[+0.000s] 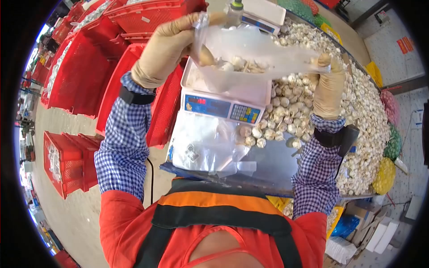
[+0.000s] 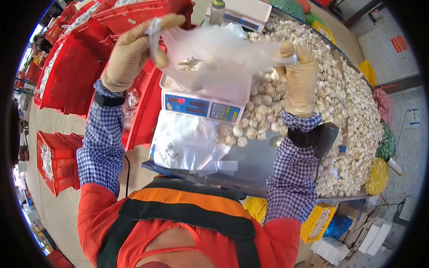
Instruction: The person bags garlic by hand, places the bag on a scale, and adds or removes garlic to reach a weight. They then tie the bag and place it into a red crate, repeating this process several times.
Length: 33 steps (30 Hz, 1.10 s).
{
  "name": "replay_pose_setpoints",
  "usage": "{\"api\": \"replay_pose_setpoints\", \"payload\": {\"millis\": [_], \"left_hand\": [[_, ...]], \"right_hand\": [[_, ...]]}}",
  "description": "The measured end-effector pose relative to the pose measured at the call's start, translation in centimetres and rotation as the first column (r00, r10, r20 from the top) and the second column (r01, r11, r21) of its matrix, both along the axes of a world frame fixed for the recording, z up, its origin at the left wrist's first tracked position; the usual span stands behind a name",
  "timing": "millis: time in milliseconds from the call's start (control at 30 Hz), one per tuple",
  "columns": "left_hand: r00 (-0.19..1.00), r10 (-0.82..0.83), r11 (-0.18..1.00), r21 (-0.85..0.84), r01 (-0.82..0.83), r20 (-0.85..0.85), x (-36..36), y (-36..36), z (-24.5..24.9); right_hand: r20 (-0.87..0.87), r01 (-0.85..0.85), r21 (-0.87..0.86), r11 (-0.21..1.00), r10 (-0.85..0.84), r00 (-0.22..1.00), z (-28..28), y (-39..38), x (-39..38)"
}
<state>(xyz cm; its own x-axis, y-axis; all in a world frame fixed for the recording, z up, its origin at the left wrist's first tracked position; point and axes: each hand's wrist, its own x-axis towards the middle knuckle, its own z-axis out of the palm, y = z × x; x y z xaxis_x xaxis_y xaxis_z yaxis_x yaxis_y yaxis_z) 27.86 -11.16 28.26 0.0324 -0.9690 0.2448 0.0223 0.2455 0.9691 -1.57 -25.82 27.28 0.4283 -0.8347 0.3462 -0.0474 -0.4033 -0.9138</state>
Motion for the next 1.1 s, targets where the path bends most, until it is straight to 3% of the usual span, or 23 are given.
{"api": "replay_pose_setpoints", "payload": {"millis": [33,100,167,200,267,333,400,433,467,533,600,633,700,733,767,800,833,900,967,1000,1033,1067,1100], "left_hand": [[0.998,-0.045,0.999,-0.022,0.044,-0.045,-0.3,0.2,0.6],[0.994,-0.106,0.994,0.025,0.107,-0.009,-2.1,0.4,1.6],[0.971,-0.239,0.971,0.026,0.239,0.001,-4.7,0.1,-1.5],[0.962,-0.265,0.964,0.028,0.264,0.06,-6.9,0.1,-3.0],[0.946,-0.285,0.869,0.458,0.187,0.154,-8.1,1.6,-3.8],[0.993,-0.118,0.93,0.351,0.109,0.005,-7.6,1.9,-10.5],[0.999,-0.013,0.935,0.355,-0.003,0.042,-6.1,2.9,-15.2],[0.992,0.088,0.931,0.345,-0.115,0.091,-5.3,3.3,-16.4],[0.914,0.069,0.887,0.443,0.127,-0.4,-4.8,3.6,-16.9],[0.887,0.088,0.929,0.358,0.091,-0.454,-5.5,4.0,-18.5],[0.782,0.112,0.965,0.255,0.061,-0.613,-4.0,4.3,-23.3],[0.692,0.124,0.967,0.243,0.076,-0.711,-1.9,4.4,-27.1],[0.898,0.434,0.674,0.687,-0.271,-0.071,-3.3,7.9,-29.3],[0.445,0.789,0.537,0.828,-0.163,-0.424,-3.4,8.0,-29.5],[-0.216,0.864,0.478,0.876,0.065,-0.455,-3.5,8.0,-30.0],[-0.227,0.806,0.558,0.829,-0.016,-0.547,-3.9,8.5,-30.9],[-0.229,0.813,0.548,0.836,-0.011,-0.536,-4.2,8.7,-30.3],[0.161,0.558,0.826,0.528,-0.196,-0.814,-4.5,7.5,-26.2],[0.758,0.27,0.948,0.3,-0.103,-0.593,-5.4,7.4,-22.0],[0.916,0.061,0.938,0.336,0.082,-0.396,-6.0,7.8,-20.4],[0.935,-0.22,0.847,0.42,0.325,-0.279,-5.7,8.1,-23.1],[0.934,-0.223,0.849,0.415,0.327,-0.28,-6.0,7.9,-22.4],[0.959,-0.276,0.888,0.365,0.281,-0.067,-6.7,7.6,-21.6]], "right_hand": [[0.191,-0.179,-0.048,0.983,0.185,0.964,0.3,1.4,0.4],[0.099,-0.198,0.025,0.98,0.194,0.976,1.8,5.3,3.4],[-0.244,-0.251,-0.53,0.81,0.138,0.96,-1.1,5.9,5.7],[-0.246,-0.251,-0.526,0.812,0.138,0.959,-2.5,6.9,6.2],[-0.125,-0.324,-0.115,0.939,0.31,0.943,-5.7,8.5,6.2],[-0.072,-0.26,-0.003,0.966,0.259,0.963,-10.6,8.7,5.1],[-0.174,-0.187,0.631,0.753,0.372,0.912,-12.8,9.6,2.5],[-0.171,-0.186,0.633,0.752,0.371,0.913,-13.8,10.6,1.8],[-0.087,-0.25,0.716,0.652,0.439,0.894,-14.8,11.5,1.2],[0.004,-0.308,0.795,0.523,0.502,0.865,-16.1,13.3,0.0],[-0.277,-0.243,0.525,0.816,0.433,0.858,-17.0,14.7,-1.1],[-0.273,-0.236,0.532,0.813,0.429,0.861,-19.9,15.2,-2.7],[-0.078,-0.28,0.326,0.903,0.32,0.944,-26.7,15.8,-6.4],[-0.318,-0.287,0.129,0.949,0.314,0.895,-26.2,16.4,-6.5],[-0.309,-0.024,0.416,0.909,0.166,0.937,-26.1,18.1,-5.4],[0.294,-0.15,0.762,0.63,-0.13,0.947,-26.5,18.8,-3.8],[0.575,-0.487,0.811,0.326,-0.6,0.556,-26.8,18.7,-2.4],[0.648,-0.544,0.757,0.361,-0.515,0.561,-24.0,17.1,-0.3],[0.721,-0.605,0.692,0.395,-0.416,0.554,-20.3,16.3,1.6],[0.613,-0.463,0.685,0.563,-0.102,0.783,-18.6,16.1,2.3],[0.348,-0.354,0.584,0.73,0.169,0.922,-17.4,16.0,2.9],[0.344,-0.352,0.581,0.734,0.17,0.923,-16.6,16.1,3.4],[-0.058,-0.316,0.29,0.903,0.346,0.936,-15.9,16.1,3.7]]}}
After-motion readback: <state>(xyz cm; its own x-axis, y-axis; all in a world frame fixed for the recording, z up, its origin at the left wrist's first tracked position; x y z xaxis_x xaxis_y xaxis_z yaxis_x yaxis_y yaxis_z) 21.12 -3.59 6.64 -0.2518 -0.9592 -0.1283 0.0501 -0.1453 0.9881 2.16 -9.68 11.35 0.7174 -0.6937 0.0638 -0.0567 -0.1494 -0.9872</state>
